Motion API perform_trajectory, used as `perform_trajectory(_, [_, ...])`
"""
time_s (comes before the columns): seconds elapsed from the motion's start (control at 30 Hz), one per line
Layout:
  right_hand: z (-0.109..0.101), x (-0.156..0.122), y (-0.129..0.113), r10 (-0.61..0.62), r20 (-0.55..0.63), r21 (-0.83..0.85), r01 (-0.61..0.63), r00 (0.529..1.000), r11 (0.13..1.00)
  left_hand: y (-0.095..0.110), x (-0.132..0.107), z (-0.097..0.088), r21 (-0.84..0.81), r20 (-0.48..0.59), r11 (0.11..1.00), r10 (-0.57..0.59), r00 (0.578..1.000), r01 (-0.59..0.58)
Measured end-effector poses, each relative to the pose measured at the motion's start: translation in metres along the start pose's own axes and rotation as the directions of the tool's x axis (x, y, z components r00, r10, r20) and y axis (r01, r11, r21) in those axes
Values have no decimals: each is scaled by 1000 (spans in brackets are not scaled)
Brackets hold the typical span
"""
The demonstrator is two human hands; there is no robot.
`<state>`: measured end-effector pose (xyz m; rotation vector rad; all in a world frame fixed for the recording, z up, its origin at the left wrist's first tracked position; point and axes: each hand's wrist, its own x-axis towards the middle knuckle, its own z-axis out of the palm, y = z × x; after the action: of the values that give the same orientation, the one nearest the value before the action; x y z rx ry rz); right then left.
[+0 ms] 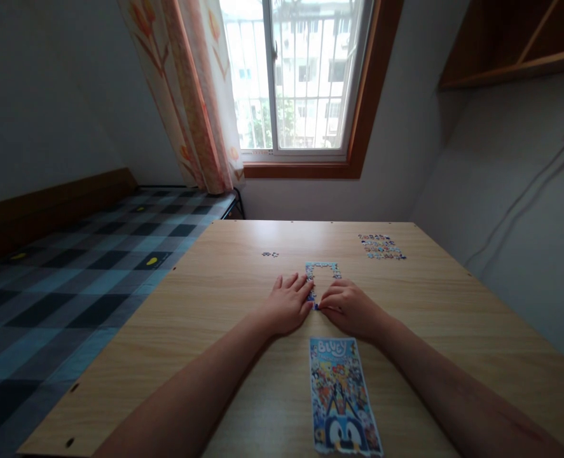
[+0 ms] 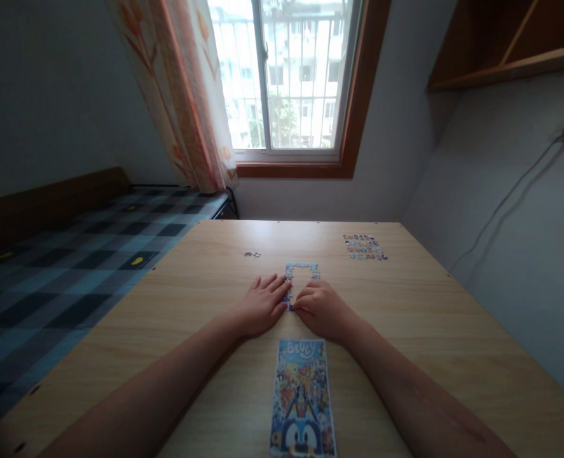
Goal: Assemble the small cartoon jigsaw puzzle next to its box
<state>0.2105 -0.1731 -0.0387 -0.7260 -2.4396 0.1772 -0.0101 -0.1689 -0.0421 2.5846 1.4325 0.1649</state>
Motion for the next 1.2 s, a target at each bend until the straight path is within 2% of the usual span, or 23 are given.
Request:
perform_trajectory(0.47, [1, 2, -3, 34, 45, -33, -33, 998, 999, 2, -1, -2, 65, 16, 998, 2, 1000, -3])
perform_trajectory(0.7, [0, 1, -2, 49, 22, -5, -49, 999, 999, 3, -1, -3, 70, 27, 998, 6, 1000, -8])
perform_trajectory(0.8, [-1, -1, 4, 65, -62, 14, -64, 996, 998, 2, -1, -4, 65, 27, 998, 5, 1000, -7])
perform_trajectory(0.93, [-2, -4, 15, 148, -217, 0, -152, 965, 988, 1, -1, -3, 53, 20, 999, 1, 1000, -2])
perform_trajectory(1.07, [-4, -6, 24, 189, -283, 8, -195, 940, 981, -2, -2, -4, 33, 8, 999, 7, 1000, -7])
perform_trajectory(1.13, [-4, -7, 27, 228, -321, 38, -228, 919, 973, -4, -1, -5, 20, -17, 1000, 5, 1000, -5])
perform_trajectory(1.2, [-2, -8, 30, 308, -375, 100, -292, 874, 951, -8, 2, -7, 12, -72, 1000, -1, 997, 2])
